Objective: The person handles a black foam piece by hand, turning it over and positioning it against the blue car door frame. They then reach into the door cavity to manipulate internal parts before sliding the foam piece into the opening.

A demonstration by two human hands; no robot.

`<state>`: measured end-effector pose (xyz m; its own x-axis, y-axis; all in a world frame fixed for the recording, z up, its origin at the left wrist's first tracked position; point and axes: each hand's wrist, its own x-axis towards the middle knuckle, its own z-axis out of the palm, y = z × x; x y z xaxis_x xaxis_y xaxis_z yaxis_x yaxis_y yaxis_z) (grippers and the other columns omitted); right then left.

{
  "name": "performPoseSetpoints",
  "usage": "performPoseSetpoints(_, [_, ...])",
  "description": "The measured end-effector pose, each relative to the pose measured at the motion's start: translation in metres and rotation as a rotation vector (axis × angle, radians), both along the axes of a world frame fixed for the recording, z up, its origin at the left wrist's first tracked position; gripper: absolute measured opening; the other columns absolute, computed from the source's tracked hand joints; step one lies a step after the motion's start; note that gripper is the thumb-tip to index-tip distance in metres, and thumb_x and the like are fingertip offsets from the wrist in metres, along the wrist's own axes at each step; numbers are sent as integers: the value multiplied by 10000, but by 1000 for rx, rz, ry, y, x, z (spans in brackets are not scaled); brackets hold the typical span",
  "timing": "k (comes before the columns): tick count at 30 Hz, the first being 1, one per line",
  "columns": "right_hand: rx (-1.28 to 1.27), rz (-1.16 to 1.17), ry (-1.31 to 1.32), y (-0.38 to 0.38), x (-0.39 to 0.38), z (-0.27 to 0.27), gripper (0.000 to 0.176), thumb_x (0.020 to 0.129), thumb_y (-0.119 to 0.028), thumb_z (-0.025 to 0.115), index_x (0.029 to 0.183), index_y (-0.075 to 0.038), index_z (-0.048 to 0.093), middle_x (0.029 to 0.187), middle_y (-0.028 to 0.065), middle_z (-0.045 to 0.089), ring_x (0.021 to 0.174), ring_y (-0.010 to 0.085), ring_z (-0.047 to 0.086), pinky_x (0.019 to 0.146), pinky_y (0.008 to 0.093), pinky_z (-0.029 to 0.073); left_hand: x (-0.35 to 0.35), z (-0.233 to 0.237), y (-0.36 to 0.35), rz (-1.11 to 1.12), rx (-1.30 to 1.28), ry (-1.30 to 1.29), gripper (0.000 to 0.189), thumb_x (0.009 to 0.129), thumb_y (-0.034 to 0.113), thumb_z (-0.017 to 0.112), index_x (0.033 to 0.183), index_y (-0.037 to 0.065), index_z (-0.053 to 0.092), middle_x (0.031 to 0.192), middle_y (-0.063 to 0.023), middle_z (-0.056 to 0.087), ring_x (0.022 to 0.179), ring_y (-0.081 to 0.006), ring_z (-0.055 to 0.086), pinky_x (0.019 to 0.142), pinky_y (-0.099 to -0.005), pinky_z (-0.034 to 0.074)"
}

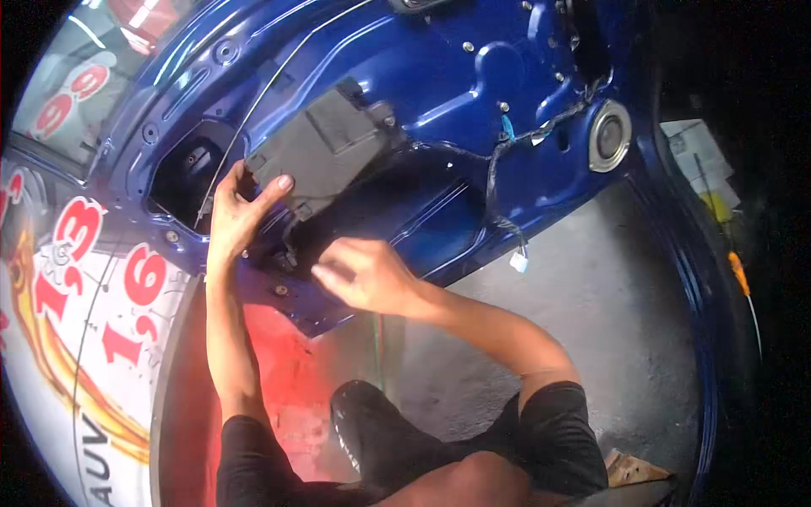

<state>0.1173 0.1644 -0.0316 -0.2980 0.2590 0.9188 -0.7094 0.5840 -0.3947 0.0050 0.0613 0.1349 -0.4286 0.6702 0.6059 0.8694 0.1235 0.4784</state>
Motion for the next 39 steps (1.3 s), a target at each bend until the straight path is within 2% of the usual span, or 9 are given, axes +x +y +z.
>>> performPoseSetpoints(2, [-265, 160, -137, 8, 5, -6, 174, 893, -176, 684, 852, -9, 654, 742, 110, 677, 655, 183, 656, 597, 342, 513, 8, 0, 3, -32, -6, -61, 460, 815, 257, 798, 1113, -36, 607, 975, -56, 652, 884, -131, 588, 805, -280, 461])
performPoseSetpoints(3, [-360, 106, -64, 13, 0, -9, 234, 898, -171, 671, 753, 2, 609, 639, 116, 640, 550, 198, 628, 519, 357, 482, 9, 0, 3, -48, -9, -93, 467, 826, 244, 789, 1136, -45, 594, 1015, -70, 656, 920, -137, 598, 838, -276, 462])
performPoseSetpoints(8, [-896, 618, -98, 59, 1, -8, 224, 943, -245, 660, 985, -50, 559, 678, 20, 602, 521, 100, 590, 446, 248, 500, -2, -3, 0, -9, -68, -92, 625, 867, 269, 739, 1348, -41, 486, 1220, -99, 623, 1114, -179, 581, 990, -311, 428])
performPoseSetpoints(13, [-879, 1026, -51, 79, 6, -4, 214, 955, -241, 643, 1046, -62, 571, 859, 79, 639, 668, 187, 685, 574, 280, 558, -2, -5, 2, 50, -31, -97, 564, 867, 267, 743, 1284, -39, 519, 1102, -79, 638, 929, -129, 592, 798, -255, 465])
performPoseSetpoints(22, [-936, 857, -130, 69, -16, 10, 333, 898, -309, 716, 969, -11, 587, 842, 103, 646, 663, 203, 681, 576, 293, 551, -12, -4, -2, 166, -71, 27, 579, 839, 394, 754, 1232, 18, 555, 828, -2, 603, 635, -69, 542, 526, -209, 400])
performPoseSetpoints(28, [-896, 419, 6, 59, -29, 19, 260, 859, -166, 662, 715, 36, 583, 568, 122, 619, 479, 182, 634, 461, 320, 495, 4, -10, 8, 128, -35, 34, 577, 836, 407, 747, 1212, 8, 566, 843, -13, 614, 672, -94, 567, 575, -226, 441])
performPoseSetpoints(32, [-849, 388, -59, 63, -27, 14, 218, 845, -146, 633, 719, 25, 584, 555, 120, 610, 475, 192, 629, 451, 329, 487, -14, -1, -7, 219, -126, 19, 601, 847, 376, 740, 1267, -10, 549, 992, -52, 643, 842, -123, 602, 710, -256, 478])
performPoseSetpoints(35, [-833, 362, -138, 65, -15, 17, 228, 844, -156, 635, 721, 28, 579, 571, 123, 619, 463, 194, 620, 451, 326, 490, -3, -7, 2, 101, -48, 33, 579, 852, 360, 737, 1250, -19, 557, 1042, -69, 644, 913, -130, 596, 770, -264, 469])
performPoseSetpoints(39, [-865, 377, -124, 62, -21, 14, 248, 846, -166, 634, 739, 48, 567, 608, 136, 641, 477, 216, 645, 463, 339, 511, -5, -6, 1, 148, -84, 76, 558, 851, 378, 736, 1210, -15, 570, 957, -38, 643, 826, -109, 579, 714, -237, 452])
